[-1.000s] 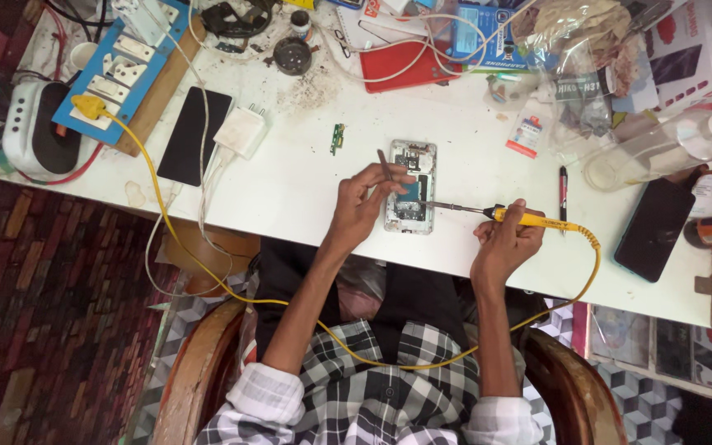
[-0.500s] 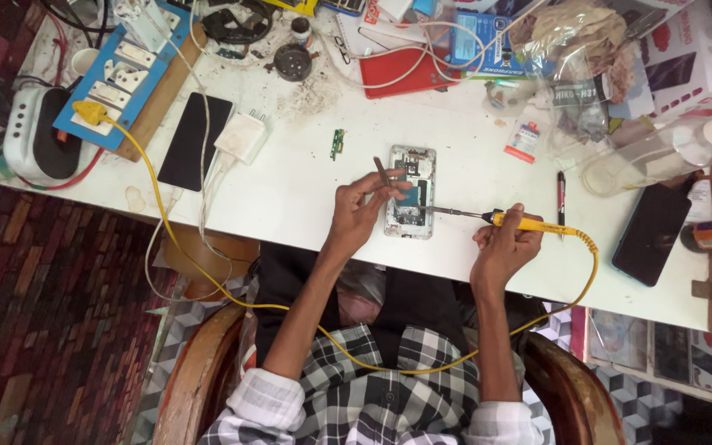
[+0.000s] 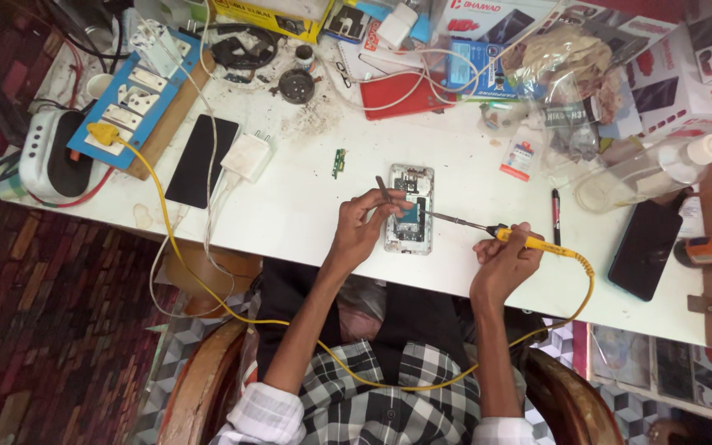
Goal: The person uses a soldering iron and tweezers to work on a small circuit board placed on a white workbench. They repeatedly apply heat to specific points on the board while holding components in place, occasionally adjusting the board's position.
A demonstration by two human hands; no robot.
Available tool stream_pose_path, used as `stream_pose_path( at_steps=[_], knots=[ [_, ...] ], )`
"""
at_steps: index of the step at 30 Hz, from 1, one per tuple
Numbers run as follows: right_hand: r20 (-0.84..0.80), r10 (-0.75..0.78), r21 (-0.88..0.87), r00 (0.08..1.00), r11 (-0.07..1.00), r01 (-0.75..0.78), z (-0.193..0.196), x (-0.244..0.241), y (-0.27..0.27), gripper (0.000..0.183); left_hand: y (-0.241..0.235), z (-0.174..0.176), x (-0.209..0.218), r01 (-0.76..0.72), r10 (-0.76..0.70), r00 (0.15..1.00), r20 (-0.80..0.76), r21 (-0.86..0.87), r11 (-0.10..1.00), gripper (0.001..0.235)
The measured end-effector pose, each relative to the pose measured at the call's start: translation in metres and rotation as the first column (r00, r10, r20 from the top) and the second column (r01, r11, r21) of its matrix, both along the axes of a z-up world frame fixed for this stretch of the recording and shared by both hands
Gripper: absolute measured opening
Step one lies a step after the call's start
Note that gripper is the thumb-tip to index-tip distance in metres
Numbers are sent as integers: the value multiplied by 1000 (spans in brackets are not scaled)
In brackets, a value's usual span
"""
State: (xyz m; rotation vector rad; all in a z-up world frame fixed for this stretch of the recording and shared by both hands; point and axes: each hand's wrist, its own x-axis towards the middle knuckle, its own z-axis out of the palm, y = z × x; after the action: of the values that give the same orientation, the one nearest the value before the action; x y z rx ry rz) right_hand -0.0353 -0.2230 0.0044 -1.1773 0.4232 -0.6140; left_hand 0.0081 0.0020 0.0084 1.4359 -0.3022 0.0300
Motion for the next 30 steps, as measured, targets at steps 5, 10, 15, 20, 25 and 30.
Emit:
stream_pose_path(
  at_steps=[5,10,15,20,25,30],
  knots=[
    [4,51,-51,999,997,-51,3,1,2,28,-1,5,1,7,-7,1000,-11,4,1000,30],
    [-24,57,-88,998,994,-59,6,2,3,27,0,1,1,15,-15,1000,11,-39,999,29],
    [-47,58,-101,997,993,-62,9,1,6,26,3,-6,0,39,-36,999,40,-63,997,28],
    [-82,50,-124,995,991,-60,12,3,7,24,2,-6,2,36,-35,999,9,-84,996,23],
    [-86,34,-100,996,994,-42,8,3,7,22,3,-4,2,-12,15,999,45,-61,998,22],
    [-49,36,-81,998,996,-40,2,2,4,23,2,4,2,-49,51,996,70,-29,998,19]
  ],
)
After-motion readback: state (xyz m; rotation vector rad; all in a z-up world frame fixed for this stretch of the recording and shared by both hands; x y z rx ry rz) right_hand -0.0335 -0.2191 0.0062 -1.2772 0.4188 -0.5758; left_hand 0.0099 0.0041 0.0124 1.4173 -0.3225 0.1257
